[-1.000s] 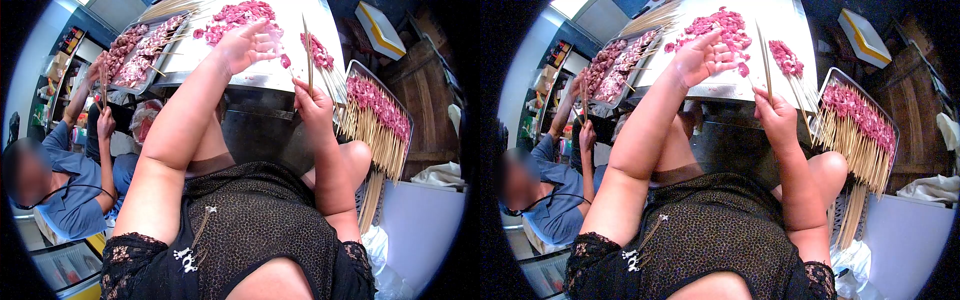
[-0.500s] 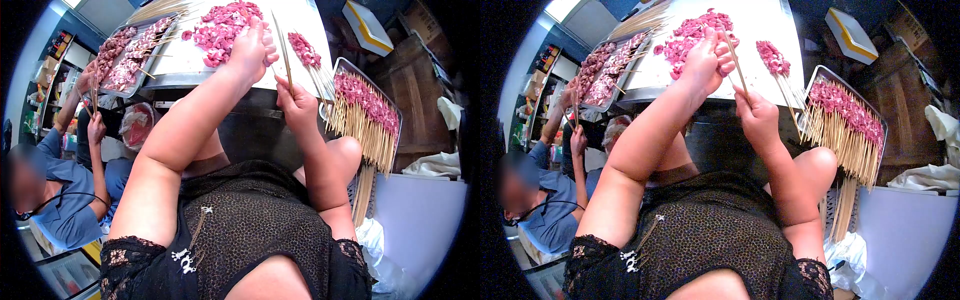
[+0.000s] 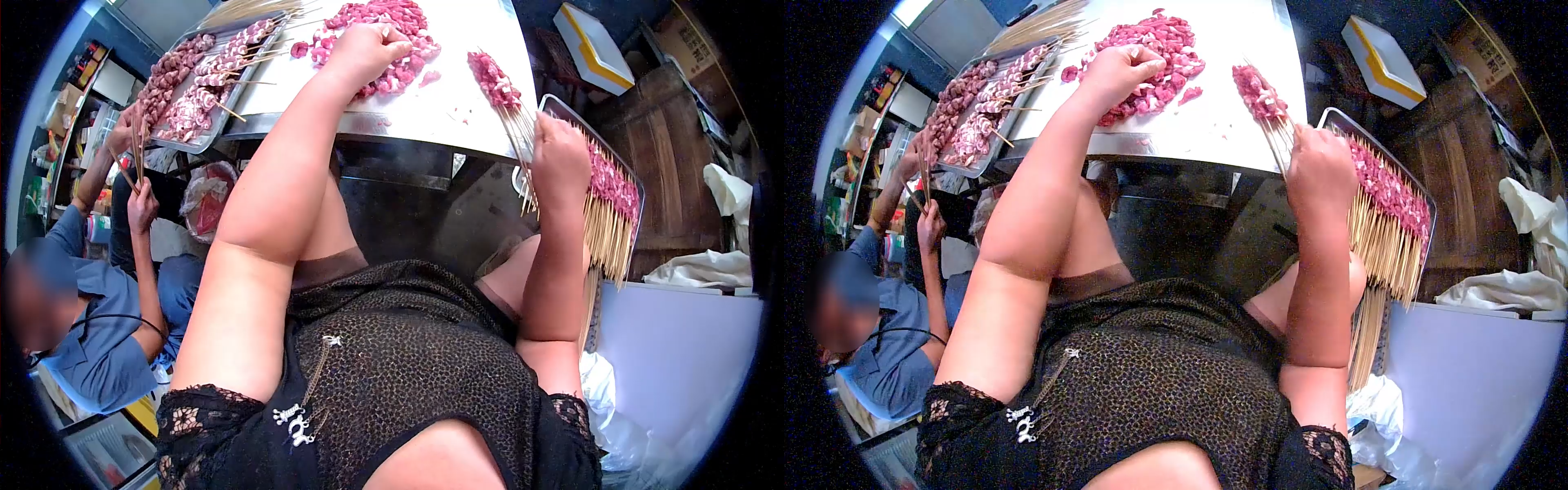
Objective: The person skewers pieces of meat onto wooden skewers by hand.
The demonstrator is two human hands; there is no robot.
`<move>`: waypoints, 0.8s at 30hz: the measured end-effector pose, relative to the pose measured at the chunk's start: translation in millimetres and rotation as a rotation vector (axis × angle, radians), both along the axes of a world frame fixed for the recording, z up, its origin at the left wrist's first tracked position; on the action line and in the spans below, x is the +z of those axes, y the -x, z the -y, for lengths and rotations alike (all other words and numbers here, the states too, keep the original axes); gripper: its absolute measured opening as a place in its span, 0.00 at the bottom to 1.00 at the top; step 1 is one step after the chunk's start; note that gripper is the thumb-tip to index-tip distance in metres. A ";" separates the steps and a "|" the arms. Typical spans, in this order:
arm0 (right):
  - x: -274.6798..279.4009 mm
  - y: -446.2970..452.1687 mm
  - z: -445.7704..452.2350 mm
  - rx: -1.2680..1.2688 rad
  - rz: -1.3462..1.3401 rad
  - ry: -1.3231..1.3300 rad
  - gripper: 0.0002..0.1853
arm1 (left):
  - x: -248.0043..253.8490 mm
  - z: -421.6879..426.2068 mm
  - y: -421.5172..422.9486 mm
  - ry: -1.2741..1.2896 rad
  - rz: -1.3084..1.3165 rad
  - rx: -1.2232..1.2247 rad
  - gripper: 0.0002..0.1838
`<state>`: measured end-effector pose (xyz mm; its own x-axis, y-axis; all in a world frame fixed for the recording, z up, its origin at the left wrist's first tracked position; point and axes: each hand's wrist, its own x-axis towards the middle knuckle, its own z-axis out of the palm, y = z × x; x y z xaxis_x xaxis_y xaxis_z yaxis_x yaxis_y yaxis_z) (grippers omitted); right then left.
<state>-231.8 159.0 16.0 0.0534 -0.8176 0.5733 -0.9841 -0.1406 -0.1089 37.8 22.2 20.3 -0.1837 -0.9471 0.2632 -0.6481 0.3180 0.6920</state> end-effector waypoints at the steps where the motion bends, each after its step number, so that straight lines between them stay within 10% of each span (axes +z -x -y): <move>1: 6.5 -6.9 -5.0 -0.016 0.117 0.095 0.11 | 5.0 -6.4 3.8 0.052 0.069 -0.037 0.15; 7: 5.0 -38.9 -14.4 0.455 1.337 -0.459 0.19 | -8.0 -15.6 52.1 0.049 0.661 -0.046 0.13; 12: -45.7 -42.3 -8.2 0.391 1.526 -0.588 0.14 | -7.1 -11.3 49.6 0.033 0.706 -0.042 0.14; 18: -54.4 -39.6 -6.8 0.364 1.188 -0.462 0.14 | 7.4 -11.3 33.6 -0.397 -0.868 -0.079 0.08; 24: -49.9 -51.6 -8.9 0.377 1.380 -0.364 0.11 | 7.6 -12.1 23.2 -0.553 -1.205 -0.167 0.08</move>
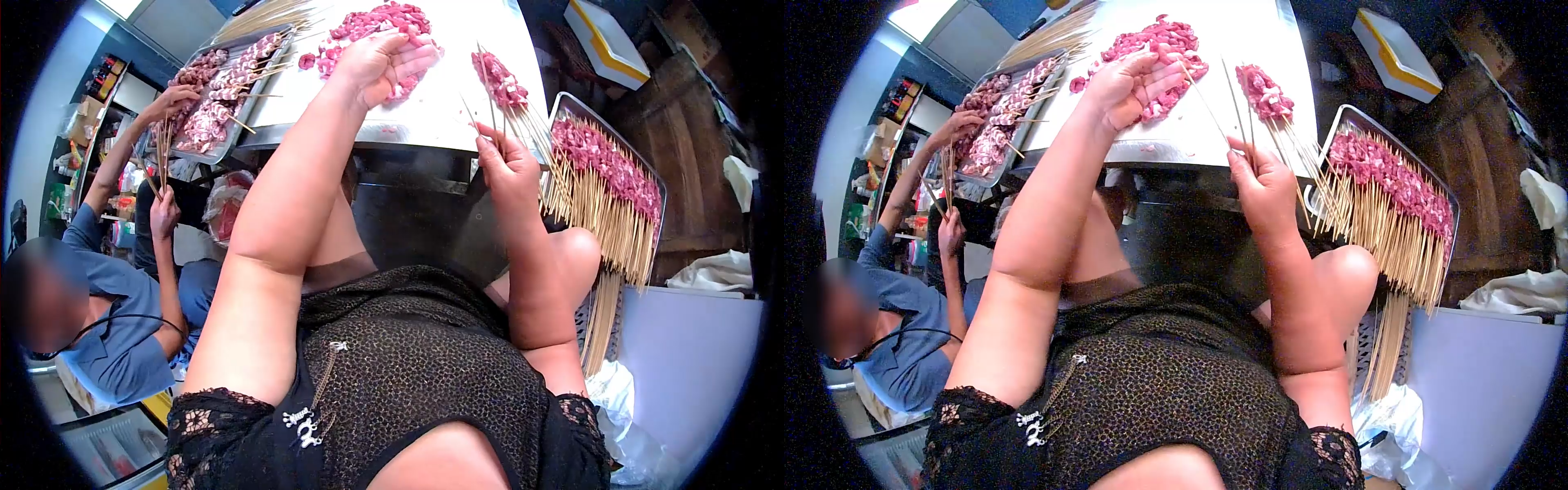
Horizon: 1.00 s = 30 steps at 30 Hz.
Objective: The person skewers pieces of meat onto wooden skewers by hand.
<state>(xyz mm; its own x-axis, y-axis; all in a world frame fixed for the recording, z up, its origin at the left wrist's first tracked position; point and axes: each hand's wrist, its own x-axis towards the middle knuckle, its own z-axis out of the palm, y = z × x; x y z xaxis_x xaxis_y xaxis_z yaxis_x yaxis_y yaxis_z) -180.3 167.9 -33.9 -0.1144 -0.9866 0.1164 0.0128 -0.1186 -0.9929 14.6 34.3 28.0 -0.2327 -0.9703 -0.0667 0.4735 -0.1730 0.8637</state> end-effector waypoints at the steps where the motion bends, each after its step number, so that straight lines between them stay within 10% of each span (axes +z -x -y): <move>1: -0.7 -0.8 0.6 -0.005 0.044 -0.001 0.11 | -0.3 -0.3 0.3 -0.012 -0.035 -0.013 0.09; 30: 2.0 -0.5 2.6 -0.023 -0.135 0.029 0.11 | -1.3 -11.7 7.2 0.076 0.088 -0.006 0.10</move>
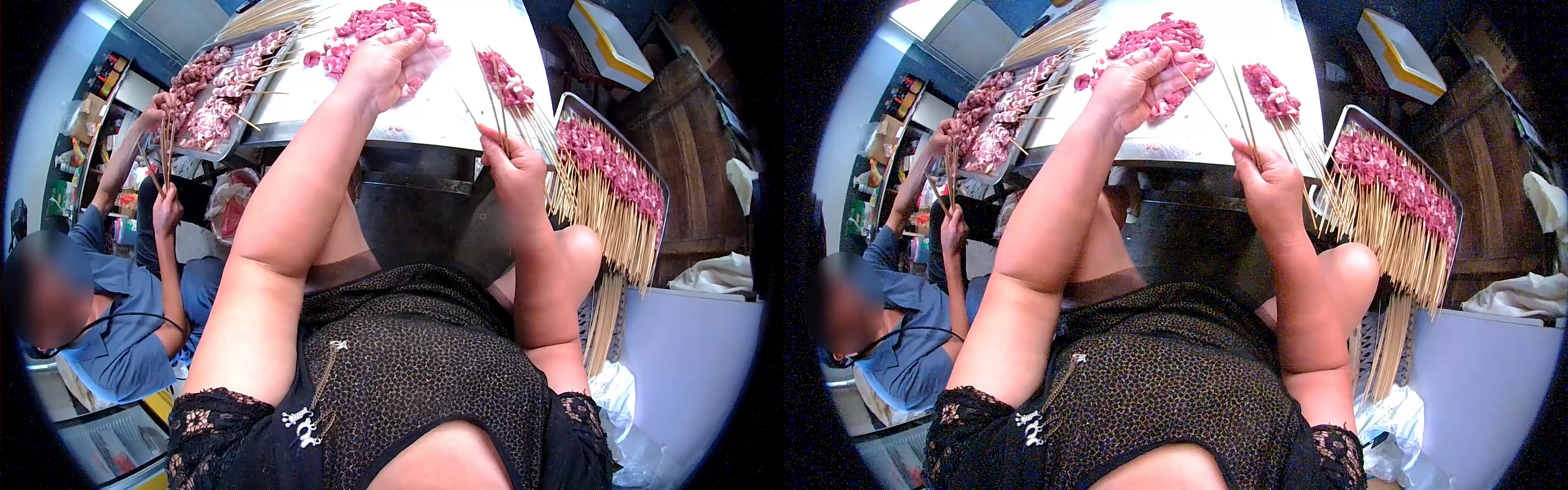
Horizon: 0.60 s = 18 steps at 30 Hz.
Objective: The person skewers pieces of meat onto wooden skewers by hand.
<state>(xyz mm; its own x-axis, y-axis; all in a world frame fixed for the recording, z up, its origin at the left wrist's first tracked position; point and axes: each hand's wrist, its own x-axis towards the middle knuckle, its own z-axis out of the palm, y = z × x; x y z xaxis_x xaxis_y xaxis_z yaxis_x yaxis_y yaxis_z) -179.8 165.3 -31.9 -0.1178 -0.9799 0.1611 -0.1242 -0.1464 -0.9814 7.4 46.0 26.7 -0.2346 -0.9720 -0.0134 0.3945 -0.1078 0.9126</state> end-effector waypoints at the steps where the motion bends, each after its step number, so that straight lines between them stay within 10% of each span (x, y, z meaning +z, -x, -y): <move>1: -0.8 -0.2 0.2 -0.004 0.002 0.006 0.11 | 0.2 -0.6 0.0 -0.006 -0.010 0.001 0.11; 18: -6.4 -7.3 5.2 -0.006 0.062 0.082 0.10 | 3.3 -9.8 0.1 -0.067 -0.066 -0.191 0.13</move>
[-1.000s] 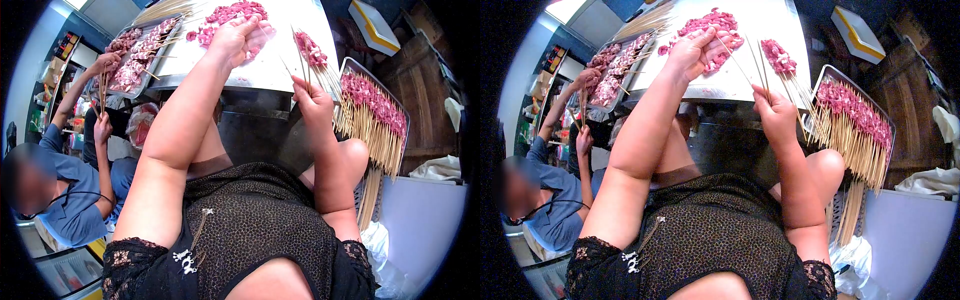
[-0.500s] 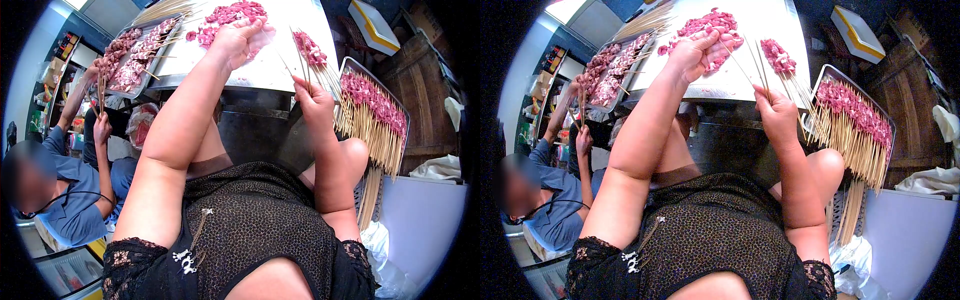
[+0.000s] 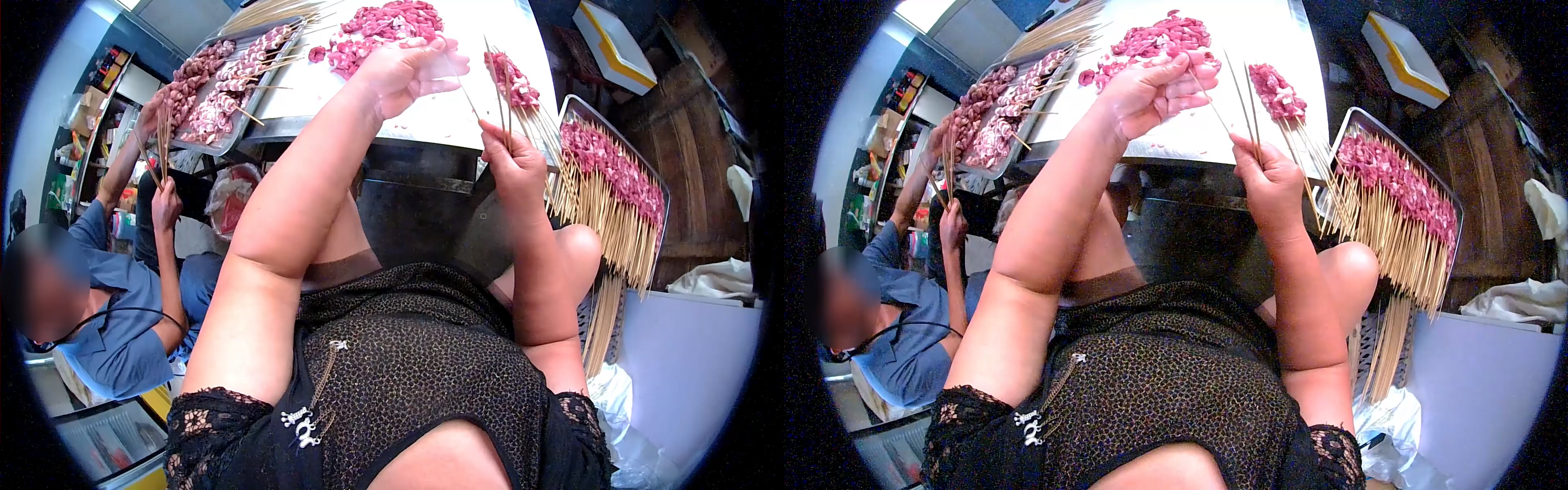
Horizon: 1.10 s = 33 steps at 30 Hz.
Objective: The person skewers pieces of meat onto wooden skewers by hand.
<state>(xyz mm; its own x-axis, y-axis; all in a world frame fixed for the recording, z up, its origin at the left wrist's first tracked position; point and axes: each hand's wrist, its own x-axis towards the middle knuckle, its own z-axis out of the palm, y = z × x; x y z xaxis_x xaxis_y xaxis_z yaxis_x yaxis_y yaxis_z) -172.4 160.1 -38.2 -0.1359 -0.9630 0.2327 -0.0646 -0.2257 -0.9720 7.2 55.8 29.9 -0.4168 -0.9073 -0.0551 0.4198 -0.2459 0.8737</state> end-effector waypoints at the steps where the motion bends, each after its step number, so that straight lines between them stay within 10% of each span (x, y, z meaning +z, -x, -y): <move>1: 1.1 -0.6 -0.7 0.016 0.048 -0.053 0.10 | -0.6 -0.2 0.7 0.005 0.032 -0.001 0.13; 33: -0.2 4.4 0.4 0.147 0.169 -0.147 0.11 | 6.0 2.2 -2.5 0.060 0.053 -0.031 0.14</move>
